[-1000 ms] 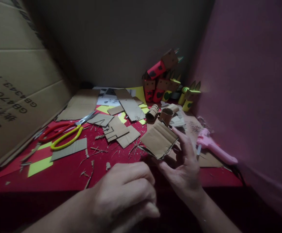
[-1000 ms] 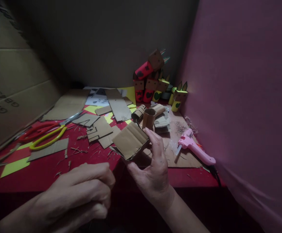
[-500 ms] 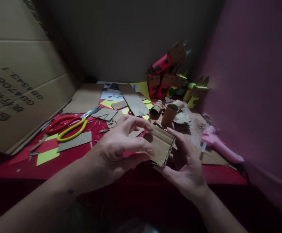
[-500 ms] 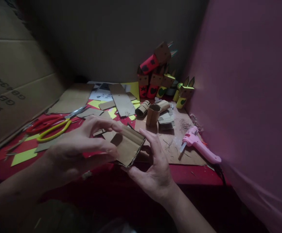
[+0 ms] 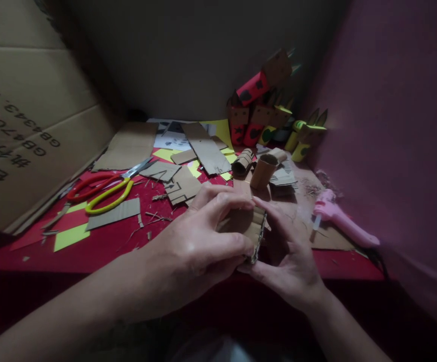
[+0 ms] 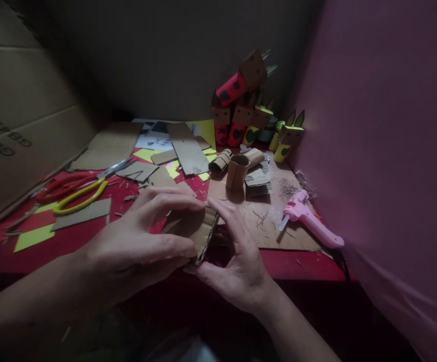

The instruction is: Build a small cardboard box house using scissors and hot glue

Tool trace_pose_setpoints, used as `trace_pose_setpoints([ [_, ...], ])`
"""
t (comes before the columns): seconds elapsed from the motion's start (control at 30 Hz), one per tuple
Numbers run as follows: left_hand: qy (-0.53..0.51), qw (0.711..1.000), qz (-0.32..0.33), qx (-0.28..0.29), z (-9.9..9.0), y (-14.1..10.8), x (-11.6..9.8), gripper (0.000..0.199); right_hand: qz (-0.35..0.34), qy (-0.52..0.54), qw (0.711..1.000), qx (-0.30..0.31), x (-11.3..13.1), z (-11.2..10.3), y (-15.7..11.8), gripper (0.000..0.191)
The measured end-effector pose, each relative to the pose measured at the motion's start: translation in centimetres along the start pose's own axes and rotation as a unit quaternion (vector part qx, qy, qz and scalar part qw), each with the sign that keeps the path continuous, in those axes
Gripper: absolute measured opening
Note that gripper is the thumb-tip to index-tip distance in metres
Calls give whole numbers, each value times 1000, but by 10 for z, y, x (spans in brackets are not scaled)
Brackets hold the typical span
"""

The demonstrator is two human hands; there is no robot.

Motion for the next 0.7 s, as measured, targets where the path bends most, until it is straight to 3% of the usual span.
trace_pose_setpoints([
  [0.33, 21, 1000, 11, -4, 7, -4, -6, 10, -46, -103, 994, -13, 13, -5, 0, 83],
  [0.5, 24, 999, 32, -17, 6, -7, -6, 11, -39, -83, 996, -7, 11, -5, -1, 83],
  [0.7, 18, 997, 62, -43, 7, -8, -7, 15, -12, 21, 1000, 13, 3, -1, -2, 83],
])
Point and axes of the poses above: each hand's wrist, its own y-axis towards the middle knuckle, its own z-axis out of the palm, x = y × z, the point moved 5 cm from there along y, towards the middle knuckle, and after that the axes turned 9 degrees about x, right-handed, at the moved point
